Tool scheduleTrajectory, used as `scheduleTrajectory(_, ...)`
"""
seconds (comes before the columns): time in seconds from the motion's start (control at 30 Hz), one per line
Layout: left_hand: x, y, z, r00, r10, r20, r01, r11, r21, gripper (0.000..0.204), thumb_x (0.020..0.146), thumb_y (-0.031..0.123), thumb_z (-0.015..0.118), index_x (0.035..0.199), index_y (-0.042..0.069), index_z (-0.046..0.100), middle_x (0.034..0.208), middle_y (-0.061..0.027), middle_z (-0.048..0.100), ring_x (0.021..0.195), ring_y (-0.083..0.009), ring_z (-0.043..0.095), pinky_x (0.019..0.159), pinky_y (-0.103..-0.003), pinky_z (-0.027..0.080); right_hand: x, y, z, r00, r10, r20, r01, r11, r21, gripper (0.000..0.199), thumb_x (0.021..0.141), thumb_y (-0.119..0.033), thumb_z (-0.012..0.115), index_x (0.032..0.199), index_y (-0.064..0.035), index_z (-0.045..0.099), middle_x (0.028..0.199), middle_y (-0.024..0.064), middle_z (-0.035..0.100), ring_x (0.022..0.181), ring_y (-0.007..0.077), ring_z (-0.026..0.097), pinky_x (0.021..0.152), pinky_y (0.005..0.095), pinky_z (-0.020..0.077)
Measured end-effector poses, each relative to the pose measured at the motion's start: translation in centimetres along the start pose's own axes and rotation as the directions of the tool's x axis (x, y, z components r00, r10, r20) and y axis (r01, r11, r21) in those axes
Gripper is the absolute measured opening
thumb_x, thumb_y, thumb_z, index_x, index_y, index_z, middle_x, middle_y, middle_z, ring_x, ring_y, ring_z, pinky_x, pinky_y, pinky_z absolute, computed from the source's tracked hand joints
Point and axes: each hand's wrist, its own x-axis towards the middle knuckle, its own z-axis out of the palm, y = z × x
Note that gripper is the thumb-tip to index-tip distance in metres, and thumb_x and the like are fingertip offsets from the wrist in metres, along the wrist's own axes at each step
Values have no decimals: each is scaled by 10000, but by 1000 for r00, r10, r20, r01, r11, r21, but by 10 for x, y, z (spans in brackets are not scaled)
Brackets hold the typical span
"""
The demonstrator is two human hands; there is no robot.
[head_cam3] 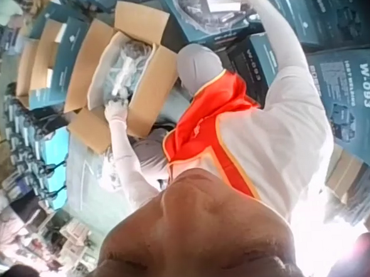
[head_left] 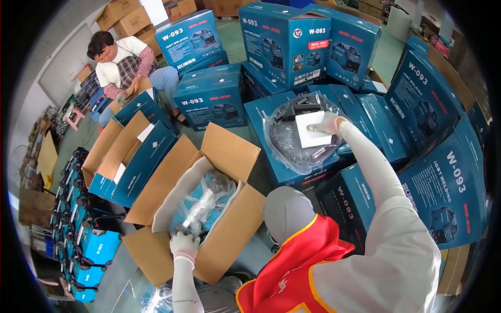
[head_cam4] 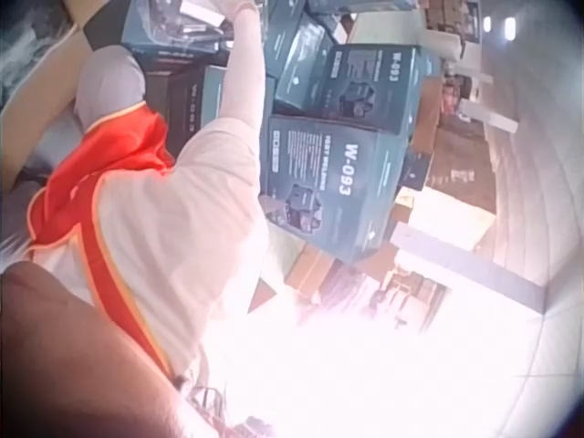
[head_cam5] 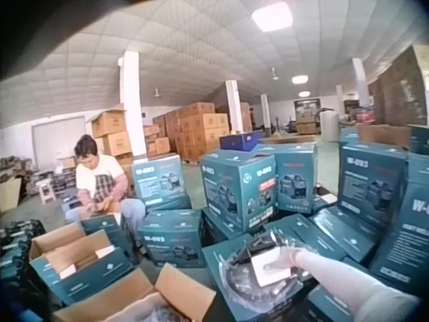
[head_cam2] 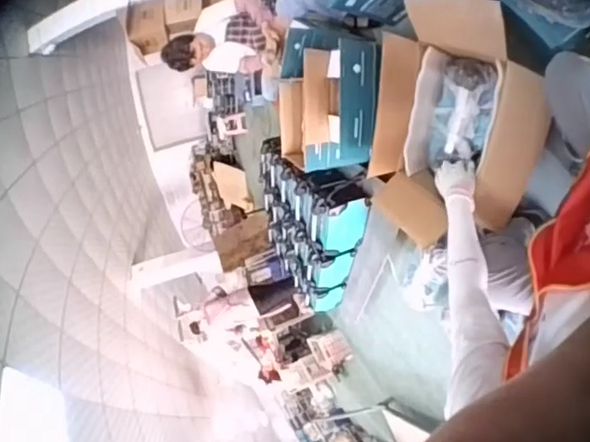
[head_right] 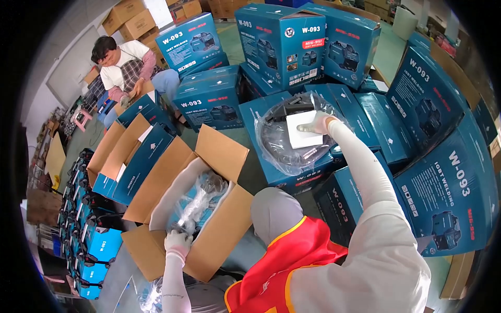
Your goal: The person packs welding equipment into cardboard boxes by hand, placing foam padding, a bagged welding machine, accessory boxes, tools, and coiled cables into each box before stacking the packed boxes.
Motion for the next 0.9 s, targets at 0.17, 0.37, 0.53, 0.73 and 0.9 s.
scheduleTrajectory(0.17, -3, 37, -44, 916, -71, -394, -96, 917, -388, 377, 844, 282, 649, 1155, 69, 663, 1120, -193, 588, 1036, -346, 583, 907, -435, 476, 17, 52, 12, 999, 45, 2, -38, 813, 582, 711, 765, -445, 783, 1219, 70, 598, 1153, 190, 665, 1047, 268, 657, 924, 341, 507)
scheduleTrajectory(0.37, -9, 53, -47, 899, -78, -430, -349, 465, -814, 449, 847, 105, 640, 1263, -36, 550, 1146, -181, 579, 1044, -280, 585, 933, -359, 470, -47, 33, 6, 989, -13, -144, 117, 656, 746, 803, 845, -464, 709, 1300, 147, 456, 1178, 211, 627, 1038, 268, 649, 922, 336, 512)
scheduleTrajectory(0.53, -25, 98, -80, 967, 117, -226, -228, 8, -974, 552, 892, 93, 618, 1387, -43, 415, 1236, -147, 550, 1124, -212, 557, 988, -332, 444, -80, -10, 13, 941, -280, -188, 314, 522, 793, 809, 854, -533, 679, 1266, 138, 494, 1156, 198, 643, 1040, 225, 642, 924, 335, 503)
scheduleTrajectory(0.73, -27, 121, -92, 973, 143, -183, -124, -347, -930, 982, 808, 574, 711, 1444, -46, 291, 1320, -162, 501, 1245, -268, 511, 1021, -432, 448, -103, -129, 80, 878, -478, -31, 293, 483, 825, 695, 850, -520, 693, 1163, 89, 573, 1019, 151, 672, 950, 182, 636, 844, 324, 513)
scheduleTrajectory(0.9, -42, 98, -92, 982, 147, -119, -36, -470, -882, 714, 880, 390, 667, 1379, -43, 398, 1251, -111, 571, 1128, -211, 579, 984, -355, 457, -121, -194, 114, 598, -781, 179, 586, 578, 568, 564, 884, -437, 623, 1231, 2, 561, 1153, 199, 634, 1077, 310, 618, 948, 397, 467)
